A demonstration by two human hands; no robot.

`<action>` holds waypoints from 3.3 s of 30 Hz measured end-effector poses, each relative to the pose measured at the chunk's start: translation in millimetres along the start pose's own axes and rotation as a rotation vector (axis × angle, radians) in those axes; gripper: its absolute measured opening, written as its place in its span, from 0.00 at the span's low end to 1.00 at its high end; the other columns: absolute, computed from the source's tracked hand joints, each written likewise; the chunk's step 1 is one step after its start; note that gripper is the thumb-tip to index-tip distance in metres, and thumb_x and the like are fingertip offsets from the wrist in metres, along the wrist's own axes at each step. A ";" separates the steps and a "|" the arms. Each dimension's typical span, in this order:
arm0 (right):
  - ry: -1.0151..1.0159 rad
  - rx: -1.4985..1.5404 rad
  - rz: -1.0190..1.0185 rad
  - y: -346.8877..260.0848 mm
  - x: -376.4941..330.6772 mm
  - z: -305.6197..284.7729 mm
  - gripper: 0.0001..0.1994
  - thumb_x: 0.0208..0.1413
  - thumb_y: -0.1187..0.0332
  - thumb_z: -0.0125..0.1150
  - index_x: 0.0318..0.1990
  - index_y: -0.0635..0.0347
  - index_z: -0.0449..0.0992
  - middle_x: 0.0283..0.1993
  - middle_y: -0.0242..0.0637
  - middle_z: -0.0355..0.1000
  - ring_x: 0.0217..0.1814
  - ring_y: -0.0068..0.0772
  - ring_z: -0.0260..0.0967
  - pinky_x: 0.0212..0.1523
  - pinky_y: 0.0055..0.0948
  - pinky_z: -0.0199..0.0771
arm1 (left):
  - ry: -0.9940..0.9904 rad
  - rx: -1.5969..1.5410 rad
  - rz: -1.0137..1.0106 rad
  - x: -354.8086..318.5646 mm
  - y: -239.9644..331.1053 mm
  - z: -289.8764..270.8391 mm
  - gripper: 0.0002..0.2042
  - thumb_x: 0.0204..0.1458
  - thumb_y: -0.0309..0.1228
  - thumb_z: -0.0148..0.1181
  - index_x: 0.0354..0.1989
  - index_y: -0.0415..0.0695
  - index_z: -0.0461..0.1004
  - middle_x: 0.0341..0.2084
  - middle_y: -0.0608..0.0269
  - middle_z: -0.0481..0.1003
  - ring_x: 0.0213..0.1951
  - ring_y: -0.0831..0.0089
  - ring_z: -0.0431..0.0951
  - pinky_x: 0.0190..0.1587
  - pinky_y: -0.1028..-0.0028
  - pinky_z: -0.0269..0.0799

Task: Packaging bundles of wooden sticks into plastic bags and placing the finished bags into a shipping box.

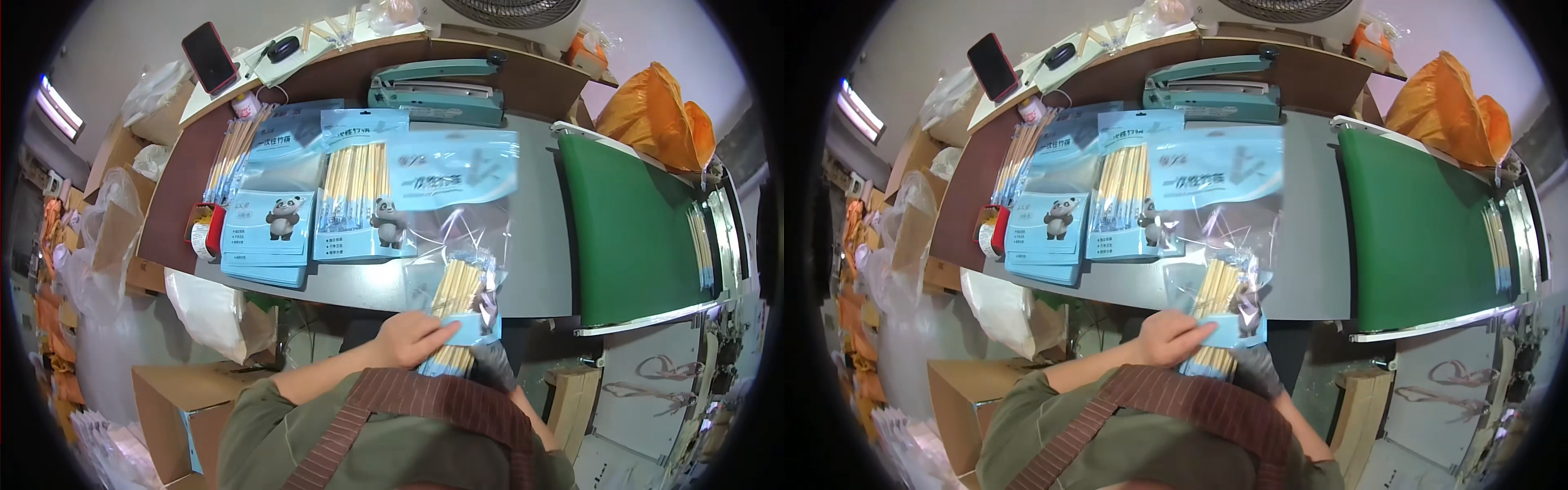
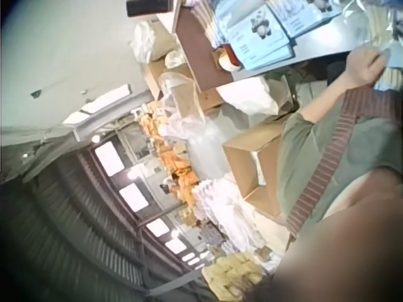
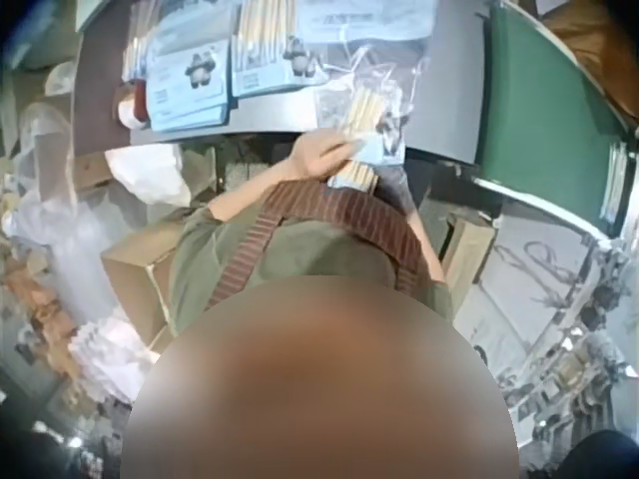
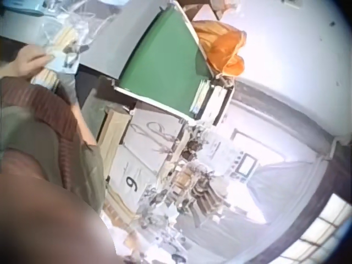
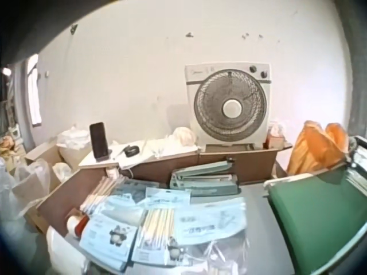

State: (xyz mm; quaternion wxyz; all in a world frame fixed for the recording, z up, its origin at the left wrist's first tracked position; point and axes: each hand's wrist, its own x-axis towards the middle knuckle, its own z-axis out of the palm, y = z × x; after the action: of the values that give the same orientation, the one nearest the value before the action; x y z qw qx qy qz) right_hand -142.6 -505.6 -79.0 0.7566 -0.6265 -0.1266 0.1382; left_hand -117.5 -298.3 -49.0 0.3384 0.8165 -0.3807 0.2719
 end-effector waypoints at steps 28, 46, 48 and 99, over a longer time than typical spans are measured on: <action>0.421 -0.980 -0.165 -14.0 25.2 -20.0 0.30 0.52 0.68 0.57 0.64 0.48 0.58 0.41 0.45 0.74 0.40 0.49 0.74 0.36 0.36 0.74 | -0.100 0.073 -0.577 30.4 -17.1 12.1 0.19 0.39 0.24 0.56 0.45 0.44 0.70 0.38 0.50 0.68 0.41 0.50 0.71 0.36 0.62 0.72; 0.537 -0.214 -0.312 -225.5 95.1 -30.1 0.10 0.53 0.67 0.57 0.38 0.61 0.78 0.26 0.24 0.72 0.19 0.09 0.59 0.16 0.10 0.52 | 0.065 0.172 0.045 198.4 12.0 -101.3 0.12 0.51 0.36 0.55 0.34 0.39 0.74 0.27 0.57 0.72 0.37 0.59 0.71 0.44 0.64 0.64; 0.438 -0.119 -0.147 -234.1 108.0 -44.2 0.09 0.54 0.68 0.55 0.38 0.61 0.79 0.24 0.22 0.70 0.17 0.08 0.59 0.13 0.09 0.50 | -0.157 0.181 0.006 208.1 11.2 -104.9 0.14 0.51 0.41 0.57 0.32 0.41 0.76 0.26 0.60 0.73 0.37 0.62 0.71 0.45 0.65 0.62; 0.136 -1.260 -0.159 -324.6 143.5 -36.3 0.13 0.49 0.72 0.65 0.42 0.65 0.77 0.46 0.37 0.72 0.47 0.26 0.69 0.52 0.26 0.67 | 0.183 -0.252 -0.100 229.1 -71.3 -153.2 0.02 0.48 0.19 0.56 0.29 0.35 0.69 0.23 0.56 0.74 0.26 0.70 0.75 0.29 0.72 0.68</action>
State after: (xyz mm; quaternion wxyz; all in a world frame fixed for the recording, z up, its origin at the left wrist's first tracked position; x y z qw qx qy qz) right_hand 20.4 -543.3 236.0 0.2572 -0.9473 -0.1816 -0.0594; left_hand 40.2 -247.9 182.5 0.4846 0.7573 -0.3381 0.2781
